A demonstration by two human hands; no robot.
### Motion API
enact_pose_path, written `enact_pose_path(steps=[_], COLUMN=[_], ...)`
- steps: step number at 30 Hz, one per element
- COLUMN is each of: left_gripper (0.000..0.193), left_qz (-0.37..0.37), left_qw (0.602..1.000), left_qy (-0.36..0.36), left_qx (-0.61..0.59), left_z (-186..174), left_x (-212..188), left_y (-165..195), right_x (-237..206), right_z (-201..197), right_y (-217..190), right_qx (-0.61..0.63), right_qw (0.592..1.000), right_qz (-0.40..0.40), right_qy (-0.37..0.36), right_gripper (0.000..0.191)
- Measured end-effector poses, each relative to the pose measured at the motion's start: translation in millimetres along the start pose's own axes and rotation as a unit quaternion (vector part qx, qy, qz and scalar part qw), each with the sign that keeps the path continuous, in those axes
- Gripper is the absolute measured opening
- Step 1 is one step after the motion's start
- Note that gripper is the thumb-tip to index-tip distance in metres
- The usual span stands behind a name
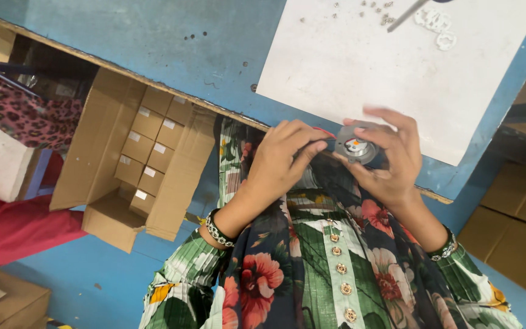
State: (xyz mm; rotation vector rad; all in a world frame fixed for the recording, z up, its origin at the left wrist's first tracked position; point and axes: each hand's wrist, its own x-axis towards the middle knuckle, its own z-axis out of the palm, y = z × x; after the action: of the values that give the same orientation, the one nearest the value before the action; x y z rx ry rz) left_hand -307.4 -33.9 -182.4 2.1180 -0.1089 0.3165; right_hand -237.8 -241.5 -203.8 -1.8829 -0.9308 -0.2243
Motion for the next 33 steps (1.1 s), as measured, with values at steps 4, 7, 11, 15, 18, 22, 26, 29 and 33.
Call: enact_pose_path(steps=[4,7,11,15,18,22,26,29,33], left_gripper=[0.01,0.009,0.007,0.005,0.006,0.016,0.035,0.036,0.034], left_qz=[-0.058,-0.049,-0.014,-0.004,-0.005,-0.06,-0.144,-0.172,-0.172], left_qw=[0.991,0.996,1.0,1.0,1.0,0.998,0.965,0.953,0.952], left_qy=[-0.017,-0.014,0.0,0.004,0.005,-0.016,-0.017,0.0,0.034], left_qx=[-0.122,-0.071,-0.024,-0.004,-0.005,-0.016,-0.217,-0.249,-0.252], left_z=[-4,-7,-13,-18,-18,-10,7,10,-12], left_x=[4,2,-2,-2,1,-4,-8,-8,-13], left_y=[-3,-1,1,2,1,1,-2,-13,-27], right_x=[-4,-11,-18,-21,-22,-20,-13,-6,12], right_z=[5,11,18,23,26,29,33,29,-12], right_y=[2,-2,-9,-10,-7,-6,-7,-1,20], right_qx=[0.085,0.128,0.208,0.241,0.261,0.27,0.262,0.205,0.119], right_qw=[0.995,0.99,0.975,0.966,0.959,0.95,0.952,0.971,0.978], right_qz=[0.03,0.053,0.074,0.092,0.113,0.154,0.154,0.12,0.132], right_qy=[-0.036,-0.015,0.012,0.019,0.014,0.021,0.027,-0.029,-0.11], right_gripper=[0.057,0.057,0.058,0.059,0.06,0.059,0.053,0.057,0.06])
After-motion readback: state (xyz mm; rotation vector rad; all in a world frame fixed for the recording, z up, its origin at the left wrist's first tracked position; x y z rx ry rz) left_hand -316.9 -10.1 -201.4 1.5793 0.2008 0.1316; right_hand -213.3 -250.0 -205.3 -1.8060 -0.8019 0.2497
